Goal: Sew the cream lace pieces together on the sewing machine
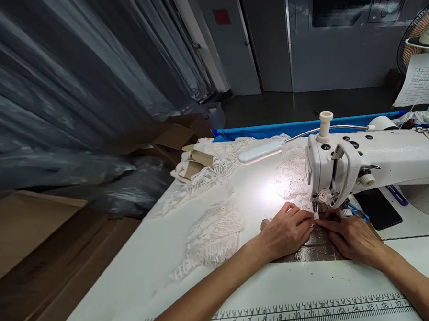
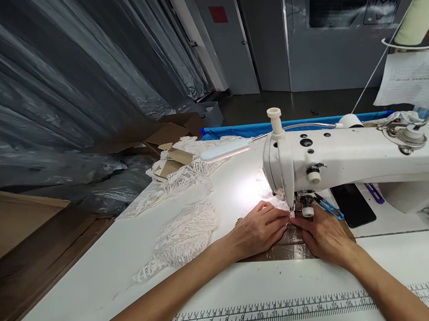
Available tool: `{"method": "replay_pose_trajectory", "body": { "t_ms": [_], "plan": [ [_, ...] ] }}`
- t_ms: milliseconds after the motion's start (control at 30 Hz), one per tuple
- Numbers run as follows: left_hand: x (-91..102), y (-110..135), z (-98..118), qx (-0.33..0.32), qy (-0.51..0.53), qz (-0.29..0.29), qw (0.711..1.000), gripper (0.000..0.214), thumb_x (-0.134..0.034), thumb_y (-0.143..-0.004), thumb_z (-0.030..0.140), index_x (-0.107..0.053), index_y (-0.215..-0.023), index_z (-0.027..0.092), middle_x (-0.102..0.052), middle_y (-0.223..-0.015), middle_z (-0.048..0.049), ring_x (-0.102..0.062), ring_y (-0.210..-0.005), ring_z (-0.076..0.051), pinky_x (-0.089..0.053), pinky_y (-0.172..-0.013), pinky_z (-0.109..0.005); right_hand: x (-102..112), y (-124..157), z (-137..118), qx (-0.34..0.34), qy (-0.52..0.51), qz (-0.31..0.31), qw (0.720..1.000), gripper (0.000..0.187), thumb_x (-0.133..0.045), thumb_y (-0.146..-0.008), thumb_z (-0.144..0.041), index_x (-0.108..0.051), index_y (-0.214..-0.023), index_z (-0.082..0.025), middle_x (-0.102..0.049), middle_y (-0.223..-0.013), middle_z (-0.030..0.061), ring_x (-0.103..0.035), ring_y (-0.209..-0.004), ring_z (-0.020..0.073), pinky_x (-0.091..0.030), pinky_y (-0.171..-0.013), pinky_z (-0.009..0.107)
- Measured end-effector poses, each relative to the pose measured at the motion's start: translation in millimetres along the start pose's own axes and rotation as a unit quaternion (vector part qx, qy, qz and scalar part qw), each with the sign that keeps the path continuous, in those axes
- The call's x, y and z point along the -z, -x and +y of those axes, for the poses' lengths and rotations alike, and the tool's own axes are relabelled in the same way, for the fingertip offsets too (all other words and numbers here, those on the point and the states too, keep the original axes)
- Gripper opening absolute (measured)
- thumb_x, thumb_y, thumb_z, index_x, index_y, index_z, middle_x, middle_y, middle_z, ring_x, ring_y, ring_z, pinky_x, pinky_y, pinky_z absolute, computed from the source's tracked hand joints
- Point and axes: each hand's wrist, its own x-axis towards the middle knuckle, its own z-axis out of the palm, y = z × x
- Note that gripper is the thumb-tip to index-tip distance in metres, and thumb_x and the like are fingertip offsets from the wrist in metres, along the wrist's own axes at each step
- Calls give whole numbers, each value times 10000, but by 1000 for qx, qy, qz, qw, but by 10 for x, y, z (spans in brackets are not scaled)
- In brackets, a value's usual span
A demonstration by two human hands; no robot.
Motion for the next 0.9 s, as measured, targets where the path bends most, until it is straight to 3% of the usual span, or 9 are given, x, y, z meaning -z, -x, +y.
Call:
{"method": "replay_pose_trajectory", "body": {
  "t_ms": [333, 533, 767, 900],
  "plan": [
    [51, 3, -24, 10, 20, -30, 999, 180, -450, -882, 176, -625, -889, 132, -678, -950, -79, -585, -754, -175, -455, -756, -371, 1, -48, -79, 4, 42, 28, 999, 367, -422, -899, -194, -651, -1172, -281, -634, -989, 97, -604, -844, 213, -491, -590, 264],
    [86, 5, -77, 21, 39, -78, 996, 214, -441, -881, 216, -636, -919, 139, -667, -1022, -101, -583, -775, -190, -435, -728, -379, -17, -90, -142, -8, 68, 34, 997, 372, -356, -901, -189, -656, -1121, -211, -645, -998, 103, -595, -707, 179, -438, -499, 241],
    [81, 7, -119, 27, 45, -93, 994, 232, -451, -871, 259, -636, -930, 133, -649, -1044, -104, -581, -794, -202, -413, -712, -386, -31, -134, -217, -37, 87, 9, 995, 412, -330, -845, -130, -622, -1129, -190, -647, -934, 117, -583, -694, 199, -405, -461, 254],
    [72, 7, -125, 31, 32, -105, 993, 260, -445, -869, 280, -634, -953, 122, -637, -1022, -117, -566, -794, -212, -400, -682, -383, -25, -140, -228, -32, 78, 4, 996, 428, -330, -833, -117, -609, -1148, -192, -645, -940, 124, -598, -731, 213, -447, -508, 267]
  ]
}}
